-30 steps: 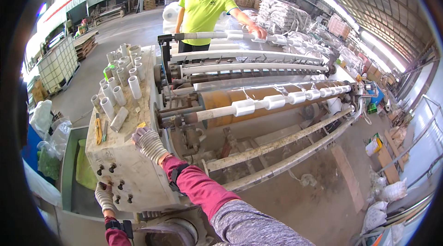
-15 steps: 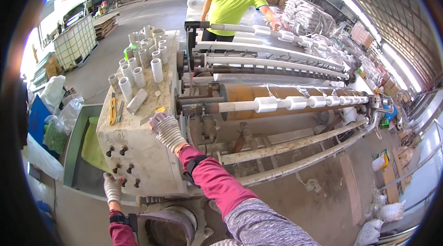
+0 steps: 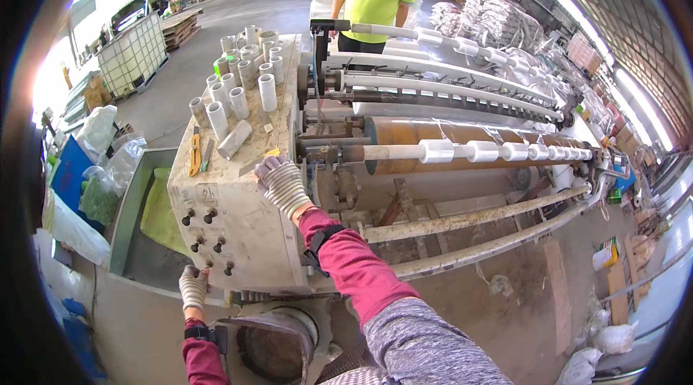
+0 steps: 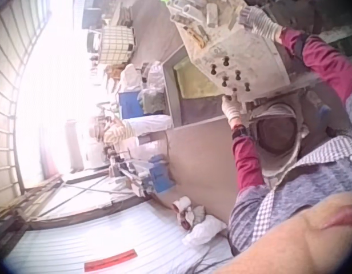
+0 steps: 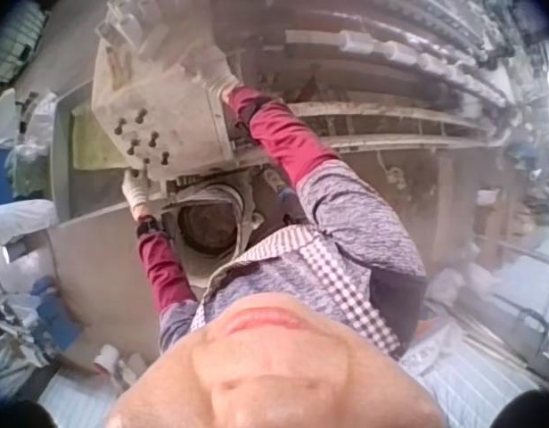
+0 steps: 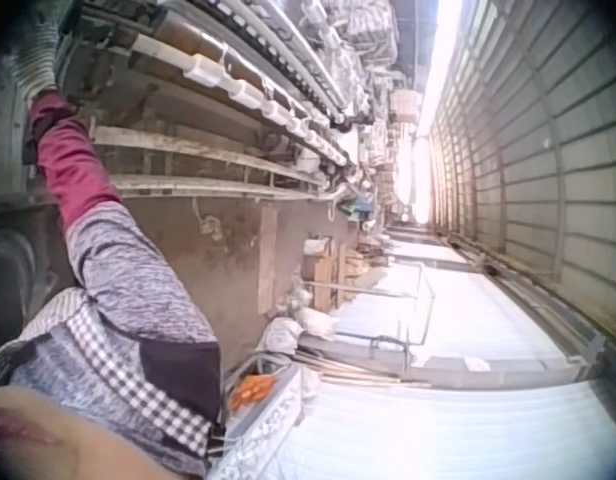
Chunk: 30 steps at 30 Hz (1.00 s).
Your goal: Operating a film winding machine to wind plastic film onto cardboard cores, applying adhesive with a brush, and cutting film.
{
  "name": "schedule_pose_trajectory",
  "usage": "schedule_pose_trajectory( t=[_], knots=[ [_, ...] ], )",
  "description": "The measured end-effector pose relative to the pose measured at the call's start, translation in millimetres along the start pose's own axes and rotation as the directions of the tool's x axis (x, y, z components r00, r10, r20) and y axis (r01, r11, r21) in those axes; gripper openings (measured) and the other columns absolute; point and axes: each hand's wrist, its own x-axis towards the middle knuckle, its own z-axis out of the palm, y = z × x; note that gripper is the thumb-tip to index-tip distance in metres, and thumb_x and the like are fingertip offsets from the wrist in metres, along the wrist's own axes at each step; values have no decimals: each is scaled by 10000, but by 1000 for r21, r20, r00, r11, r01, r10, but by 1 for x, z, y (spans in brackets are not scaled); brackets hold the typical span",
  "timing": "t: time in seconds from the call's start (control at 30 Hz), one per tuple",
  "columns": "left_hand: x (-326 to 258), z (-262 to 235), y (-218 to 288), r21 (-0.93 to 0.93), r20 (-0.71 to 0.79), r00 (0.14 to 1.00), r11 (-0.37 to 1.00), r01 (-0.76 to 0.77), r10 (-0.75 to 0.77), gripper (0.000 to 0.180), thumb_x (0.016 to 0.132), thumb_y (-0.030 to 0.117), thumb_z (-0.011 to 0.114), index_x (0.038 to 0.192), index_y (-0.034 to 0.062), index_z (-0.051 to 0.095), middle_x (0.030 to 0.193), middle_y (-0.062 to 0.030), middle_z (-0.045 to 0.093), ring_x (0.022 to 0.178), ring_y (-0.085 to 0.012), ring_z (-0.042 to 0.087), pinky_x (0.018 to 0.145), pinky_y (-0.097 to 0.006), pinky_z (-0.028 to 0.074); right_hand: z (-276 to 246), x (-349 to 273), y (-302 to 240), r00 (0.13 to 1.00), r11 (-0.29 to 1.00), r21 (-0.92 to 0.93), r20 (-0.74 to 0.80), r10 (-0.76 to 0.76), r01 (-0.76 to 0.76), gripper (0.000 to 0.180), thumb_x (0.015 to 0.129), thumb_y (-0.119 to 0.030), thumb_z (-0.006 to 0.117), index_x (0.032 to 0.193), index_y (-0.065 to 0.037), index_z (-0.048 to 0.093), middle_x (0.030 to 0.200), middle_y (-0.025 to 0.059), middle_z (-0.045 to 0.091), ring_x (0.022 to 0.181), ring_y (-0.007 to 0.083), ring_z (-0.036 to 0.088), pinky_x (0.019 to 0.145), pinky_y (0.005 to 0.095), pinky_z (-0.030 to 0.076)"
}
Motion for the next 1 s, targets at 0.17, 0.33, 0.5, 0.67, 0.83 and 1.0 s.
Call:
schedule_pose_trajectory(
  t=[0.17,0.33,0.5,0.67,0.83,1.0],
  knots=[
    [-25,-75,140,-412,-151,942,847,-337,301,551,757,1,706,1253,8,467,1106,-102,615,878,-185,583,820,-312,488,-7,-5,13,1000,998,55,1,19,-19,185,722,-179,669,865,-102,580,858,82,570,822,276,573,735,412,469],
    [-35,-75,363,-110,-153,586,576,-810,796,726,673,0,750,1325,43,434,1299,-142,511,1139,-270,543,949,-363,452,-87,-27,12,867,473,770,201,457,-428,204,854,-134,653,1026,-38,601,918,35,581,841,130,546,778,239,436],
    [4,8,564,90,-6,289,288,-953,957,922,641,310,793,1415,134,325,1441,-172,334,1341,-365,293,1084,-461,297,-192,-74,85,657,-3,858,396,642,-514,238,901,-176,631,1094,-40,603,995,-26,616,866,36,544,767,188,446],
    [75,128,717,-97,665,238,398,-912,708,1018,664,599,714,1449,124,273,1466,-181,311,1376,-316,257,1114,-448,242,-259,-67,185,469,-178,887,385,795,-427,268,917,-205,604,1103,-15,575,964,51,635,845,132,614,785,273,520],
    [116,204,714,-400,768,278,771,-495,577,554,738,171,760,1237,78,539,846,-26,647,636,-105,599,525,-259,522,-255,-28,279,326,-232,953,286,901,-197,448,879,-422,623,1111,-47,543,916,33,595,855,173,591,825,354,495],
    [98,180,732,-81,646,249,389,-918,721,477,771,336,677,1176,90,622,910,-130,691,770,-219,658,745,-346,525,-241,9,404,392,34,974,59,918,-226,540,861,-520,587,1105,-41,534,991,80,596,950,248,565,868,449,454]
  ],
)
